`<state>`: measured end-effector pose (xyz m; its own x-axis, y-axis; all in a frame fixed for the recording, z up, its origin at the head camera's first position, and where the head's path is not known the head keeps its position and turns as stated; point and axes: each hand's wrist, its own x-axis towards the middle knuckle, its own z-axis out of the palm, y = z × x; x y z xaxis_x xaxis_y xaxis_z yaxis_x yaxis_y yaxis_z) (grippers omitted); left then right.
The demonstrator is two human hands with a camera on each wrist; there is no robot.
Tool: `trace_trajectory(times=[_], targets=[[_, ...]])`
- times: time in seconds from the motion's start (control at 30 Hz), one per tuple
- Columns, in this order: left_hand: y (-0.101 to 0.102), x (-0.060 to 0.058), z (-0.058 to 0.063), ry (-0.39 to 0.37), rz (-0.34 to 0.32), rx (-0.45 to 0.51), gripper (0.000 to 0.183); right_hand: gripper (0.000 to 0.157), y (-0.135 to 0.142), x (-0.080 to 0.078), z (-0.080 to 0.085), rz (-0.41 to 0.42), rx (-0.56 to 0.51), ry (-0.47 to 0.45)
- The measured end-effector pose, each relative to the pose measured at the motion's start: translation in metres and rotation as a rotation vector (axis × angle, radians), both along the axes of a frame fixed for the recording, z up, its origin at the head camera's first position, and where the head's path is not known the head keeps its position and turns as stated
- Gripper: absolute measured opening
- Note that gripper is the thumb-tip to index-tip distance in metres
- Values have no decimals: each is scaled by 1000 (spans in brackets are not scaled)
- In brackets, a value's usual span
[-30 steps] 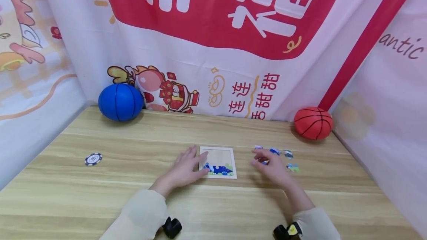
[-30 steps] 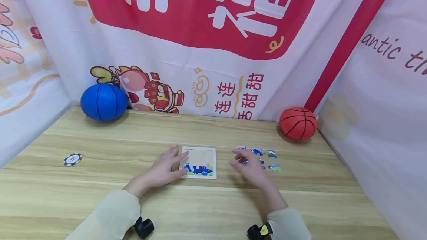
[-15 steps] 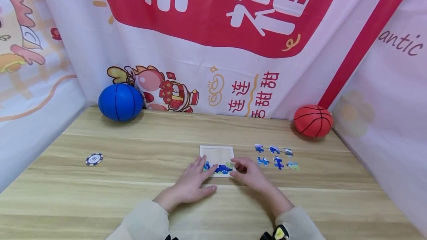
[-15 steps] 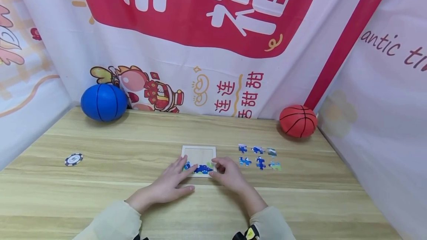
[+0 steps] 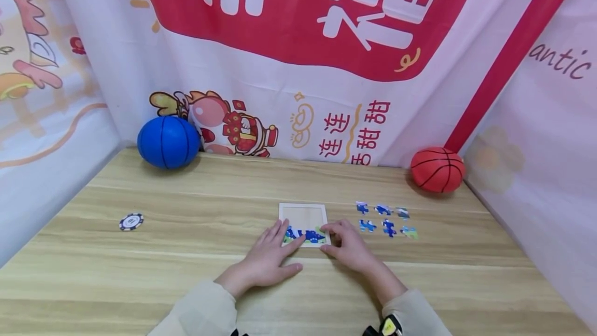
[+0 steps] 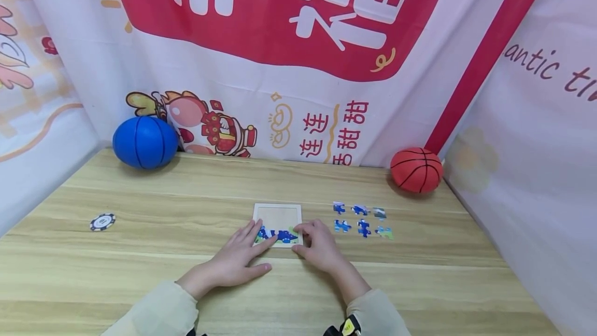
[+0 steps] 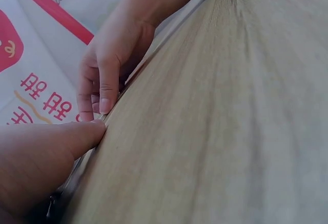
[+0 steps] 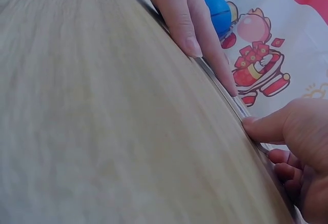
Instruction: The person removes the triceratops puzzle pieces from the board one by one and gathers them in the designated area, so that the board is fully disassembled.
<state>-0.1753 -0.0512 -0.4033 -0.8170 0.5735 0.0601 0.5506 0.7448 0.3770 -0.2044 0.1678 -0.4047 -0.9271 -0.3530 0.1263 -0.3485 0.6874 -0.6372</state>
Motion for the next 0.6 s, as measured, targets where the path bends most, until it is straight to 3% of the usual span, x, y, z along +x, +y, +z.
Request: trace_trajectory(times=[0.6], targets=[[1,-1,0,-24,15,-38,60,32,-7,-2,2,-51,-4,-6]])
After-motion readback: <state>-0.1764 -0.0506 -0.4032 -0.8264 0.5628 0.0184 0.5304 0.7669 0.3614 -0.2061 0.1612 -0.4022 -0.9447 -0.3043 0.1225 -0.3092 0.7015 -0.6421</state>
